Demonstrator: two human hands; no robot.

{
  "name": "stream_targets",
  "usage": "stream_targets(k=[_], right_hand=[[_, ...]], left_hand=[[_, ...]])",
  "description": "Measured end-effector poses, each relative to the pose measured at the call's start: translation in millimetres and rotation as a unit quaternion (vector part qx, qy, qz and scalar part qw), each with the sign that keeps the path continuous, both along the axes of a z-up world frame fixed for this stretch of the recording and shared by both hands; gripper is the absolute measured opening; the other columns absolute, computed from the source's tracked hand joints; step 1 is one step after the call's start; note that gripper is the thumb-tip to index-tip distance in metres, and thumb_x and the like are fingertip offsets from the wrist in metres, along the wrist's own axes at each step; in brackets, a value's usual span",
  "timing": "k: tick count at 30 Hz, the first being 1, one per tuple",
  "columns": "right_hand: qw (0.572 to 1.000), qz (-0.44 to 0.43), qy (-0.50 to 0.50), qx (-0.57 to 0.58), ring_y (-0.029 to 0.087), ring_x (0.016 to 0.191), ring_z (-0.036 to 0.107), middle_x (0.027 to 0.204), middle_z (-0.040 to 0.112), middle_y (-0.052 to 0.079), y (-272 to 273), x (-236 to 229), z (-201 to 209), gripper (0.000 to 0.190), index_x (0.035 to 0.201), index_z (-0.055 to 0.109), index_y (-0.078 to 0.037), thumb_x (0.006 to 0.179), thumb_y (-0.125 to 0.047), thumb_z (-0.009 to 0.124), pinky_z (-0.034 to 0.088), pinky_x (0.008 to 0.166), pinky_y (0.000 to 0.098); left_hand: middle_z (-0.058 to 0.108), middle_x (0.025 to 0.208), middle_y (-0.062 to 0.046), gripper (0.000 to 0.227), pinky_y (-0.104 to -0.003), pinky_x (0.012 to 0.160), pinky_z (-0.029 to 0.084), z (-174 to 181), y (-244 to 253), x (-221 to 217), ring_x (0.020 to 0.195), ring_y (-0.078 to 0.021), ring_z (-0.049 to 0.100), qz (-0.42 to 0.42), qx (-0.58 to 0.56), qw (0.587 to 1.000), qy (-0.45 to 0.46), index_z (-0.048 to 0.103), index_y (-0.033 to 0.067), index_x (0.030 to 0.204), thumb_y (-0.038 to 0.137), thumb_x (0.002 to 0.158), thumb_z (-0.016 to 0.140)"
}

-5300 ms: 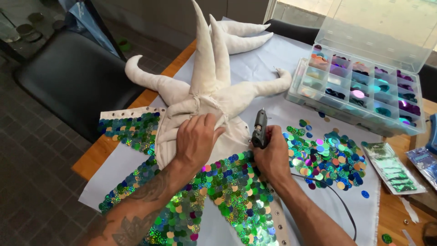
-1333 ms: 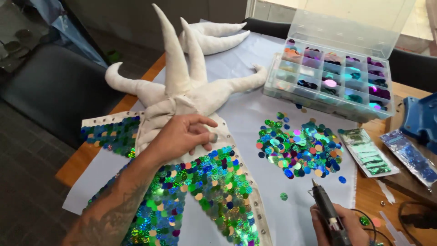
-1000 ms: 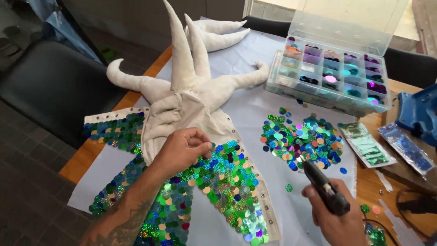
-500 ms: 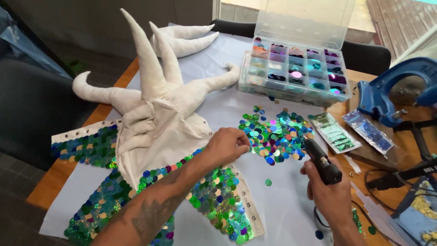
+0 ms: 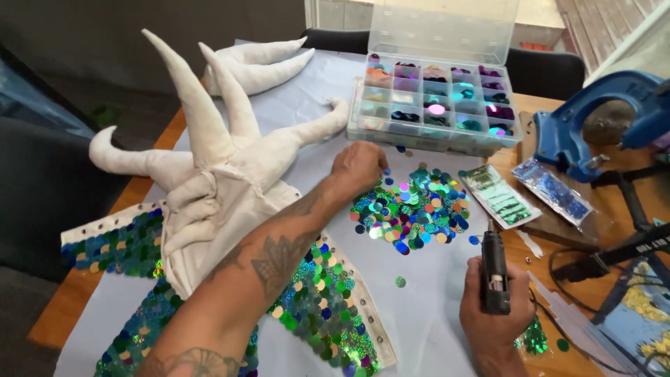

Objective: Gluing green and blue sequins onto a star-shaped costume piece using a hot glue gun.

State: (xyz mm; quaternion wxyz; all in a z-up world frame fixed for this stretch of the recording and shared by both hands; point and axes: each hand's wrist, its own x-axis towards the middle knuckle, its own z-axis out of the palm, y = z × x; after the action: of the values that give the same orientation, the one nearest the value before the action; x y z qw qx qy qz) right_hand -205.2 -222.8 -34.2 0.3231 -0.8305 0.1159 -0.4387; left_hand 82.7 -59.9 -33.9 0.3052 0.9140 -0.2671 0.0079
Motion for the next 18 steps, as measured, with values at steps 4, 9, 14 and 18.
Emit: stream_targets(k=[4,9,14,18], right_hand=[[0.999,-0.026,-0.03,-0.033,0.015,0.061,0.061,0.079,0.064,0.008,-5.5,0.5,-2.3,0.028,0.109,0.059,-0.001,0.096,-0.012,0.08,0.049,0.056,0.0281],[0.997,-0.045,-0.035,-0.06,0.015,0.061,0.061,0.078,0.063,0.007,-8.7,1.3,0.1,0.028,0.112,0.059,-0.002,0.098,-0.011,0.08,0.05,0.058,0.0292],[0.997,-0.023,-0.041,-0.053,0.015,0.062,0.06,0.076,0.061,0.006,-11.5,4.5,3.7,0.029,0.111,0.059,-0.003,0.096,-0.012,0.081,0.05,0.061,0.0312],[0.999,-0.001,-0.028,-0.037,0.014,0.06,0.059,0.075,0.06,0.005,-12.8,4.1,3.0,0.028,0.111,0.059,-0.003,0.094,-0.011,0.08,0.048,0.058,0.0302]], left_hand=[[0.078,0.09,-0.01,0.015,-0.042,0.084,0.059,12.8,-23.5,-6.2,0.089,-0.0294,0.075,-0.118,0.023,0.993,0.022,0.081,0.0167,0.09,0.023,0.077,0.078],[0.077,0.093,-0.009,0.022,-0.043,0.084,0.057,-0.4,-37.3,-17.4,0.093,-0.0295,0.073,-0.086,0.031,0.995,0.034,0.082,0.0178,0.091,0.022,0.069,0.083],[0.077,0.092,-0.007,0.023,-0.042,0.084,0.057,-4.8,-41.4,-12.0,0.093,-0.0286,0.073,-0.106,0.016,0.994,0.026,0.083,0.0215,0.092,0.019,0.069,0.081],[0.076,0.087,-0.005,0.017,-0.043,0.079,0.057,3.1,-41.9,-14.9,0.09,-0.0271,0.073,-0.104,0.028,0.994,0.031,0.078,0.0163,0.086,0.018,0.069,0.08]])
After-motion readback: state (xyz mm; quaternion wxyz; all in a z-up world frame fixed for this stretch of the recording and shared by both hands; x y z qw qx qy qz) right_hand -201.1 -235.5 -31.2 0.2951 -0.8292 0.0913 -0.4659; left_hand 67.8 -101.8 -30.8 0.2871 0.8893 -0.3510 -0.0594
